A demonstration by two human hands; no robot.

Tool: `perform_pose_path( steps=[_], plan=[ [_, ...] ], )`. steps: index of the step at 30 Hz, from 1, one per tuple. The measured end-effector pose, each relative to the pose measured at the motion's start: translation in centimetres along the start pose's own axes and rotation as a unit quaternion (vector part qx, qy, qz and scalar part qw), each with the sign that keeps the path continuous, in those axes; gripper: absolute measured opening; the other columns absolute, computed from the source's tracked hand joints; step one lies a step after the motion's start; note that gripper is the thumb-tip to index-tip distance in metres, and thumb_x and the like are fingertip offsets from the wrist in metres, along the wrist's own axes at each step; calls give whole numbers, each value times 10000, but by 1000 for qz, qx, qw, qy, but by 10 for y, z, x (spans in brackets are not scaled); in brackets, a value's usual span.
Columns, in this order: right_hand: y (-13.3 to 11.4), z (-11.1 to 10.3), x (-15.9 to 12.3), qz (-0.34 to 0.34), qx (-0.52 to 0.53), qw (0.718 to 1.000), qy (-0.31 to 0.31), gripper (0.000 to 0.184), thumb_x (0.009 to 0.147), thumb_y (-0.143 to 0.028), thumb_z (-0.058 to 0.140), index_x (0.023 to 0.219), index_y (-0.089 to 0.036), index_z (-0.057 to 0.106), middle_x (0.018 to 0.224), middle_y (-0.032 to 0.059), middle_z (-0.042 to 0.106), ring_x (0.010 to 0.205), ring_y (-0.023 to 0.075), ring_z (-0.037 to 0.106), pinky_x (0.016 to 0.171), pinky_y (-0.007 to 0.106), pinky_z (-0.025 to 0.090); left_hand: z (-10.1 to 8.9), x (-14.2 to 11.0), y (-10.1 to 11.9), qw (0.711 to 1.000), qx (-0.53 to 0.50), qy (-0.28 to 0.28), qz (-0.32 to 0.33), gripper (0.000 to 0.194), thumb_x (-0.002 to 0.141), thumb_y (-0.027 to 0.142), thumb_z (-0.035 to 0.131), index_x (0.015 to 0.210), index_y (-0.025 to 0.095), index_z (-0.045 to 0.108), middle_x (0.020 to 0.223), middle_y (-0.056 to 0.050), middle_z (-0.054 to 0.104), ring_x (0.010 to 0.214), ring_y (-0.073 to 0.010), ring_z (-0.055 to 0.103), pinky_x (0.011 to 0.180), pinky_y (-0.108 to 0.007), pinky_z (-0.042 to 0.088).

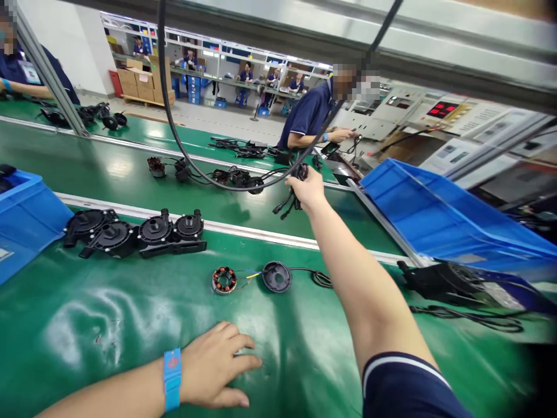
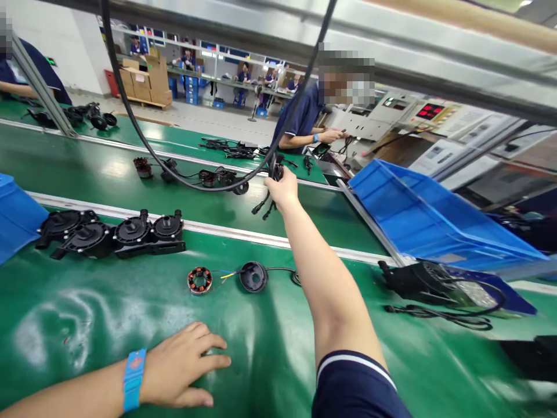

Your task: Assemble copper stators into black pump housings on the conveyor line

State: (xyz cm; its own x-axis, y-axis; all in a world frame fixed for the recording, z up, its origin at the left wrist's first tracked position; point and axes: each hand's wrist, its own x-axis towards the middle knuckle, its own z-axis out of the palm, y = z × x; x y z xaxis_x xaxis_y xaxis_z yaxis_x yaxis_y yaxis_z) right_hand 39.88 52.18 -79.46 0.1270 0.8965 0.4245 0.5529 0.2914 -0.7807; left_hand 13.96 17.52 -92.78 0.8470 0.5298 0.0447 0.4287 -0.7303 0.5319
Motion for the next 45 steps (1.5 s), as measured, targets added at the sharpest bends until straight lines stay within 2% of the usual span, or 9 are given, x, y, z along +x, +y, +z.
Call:
perform_pose_path(
  steps=[5,10,16,19,23,28,34,40,45],
  plan=[
    [-45,-44,-28,-68,-18,997,-29,302,736,-166,643,1036,-135,651,860,10,626,813,190,610,829,381,559,-8,-1,3,1000,-6,-8,-8,637,907,625,657,1428,312,467,1421,-63,552,1141,-282,536,989,-449,444],
    [-55,-109,-68,-95,-13,994,-48,440,720,-237,692,1147,-134,669,1008,43,700,947,233,661,951,446,550,-14,-2,8,1000,-8,-9,-17,600,900,572,694,1398,294,507,1408,-80,557,1144,-288,535,994,-455,452],
    [-6,-197,-104,-29,-47,997,-60,611,673,-302,774,1265,-218,647,1069,50,719,1021,274,687,1006,472,537,-16,1,12,999,-11,-11,-39,574,880,499,746,1373,304,525,1384,-76,560,1111,-279,539,972,-449,451],
    [30,-216,-109,47,-145,985,-78,838,676,-253,759,1464,-202,476,1109,85,711,1027,278,694,937,439,570,-16,3,14,999,-13,-6,-49,589,854,485,778,1361,313,533,1359,-70,563,1096,-274,538,975,-450,443],
    [49,-183,-105,61,-354,924,-132,899,753,-292,744,1552,-151,358,1338,185,629,1218,346,616,994,486,526,-14,5,15,999,-15,3,-52,593,844,487,788,1355,322,538,1336,-60,566,1087,-265,534,971,-438,442],
    [29,-65,-87,-22,-382,905,-188,392,930,-478,643,1265,-277,675,1343,96,652,1266,332,557,1101,467,422,-13,4,15,998,-23,7,-53,623,834,528,787,1365,336,522,1348,-56,564,1093,-270,533,960,-432,449],
    [13,45,-39,5,-424,886,-187,415,972,-416,640,1332,-211,618,1363,125,600,1286,306,529,1082,505,440,3,5,1,999,9,37,-13,548,890,520,743,1353,331,519,1339,-29,594,1060,-235,565,919,-378,465],
    [15,44,3,61,-440,881,-165,383,1031,-413,553,1319,-163,593,1245,131,662,1142,256,641,1009,461,510,38,12,-21,992,67,102,36,209,1011,351,623,1218,332,604,1226,6,655,914,-158,584,853,-315,446],
    [29,25,-1,102,-443,873,-175,593,999,-604,473,1407,-175,509,1256,218,670,1188,369,633,1005,510,466,21,9,-11,994,42,95,20,282,991,309,652,1260,326,568,1257,8,639,962,-183,574,852,-329,427]
  ],
)
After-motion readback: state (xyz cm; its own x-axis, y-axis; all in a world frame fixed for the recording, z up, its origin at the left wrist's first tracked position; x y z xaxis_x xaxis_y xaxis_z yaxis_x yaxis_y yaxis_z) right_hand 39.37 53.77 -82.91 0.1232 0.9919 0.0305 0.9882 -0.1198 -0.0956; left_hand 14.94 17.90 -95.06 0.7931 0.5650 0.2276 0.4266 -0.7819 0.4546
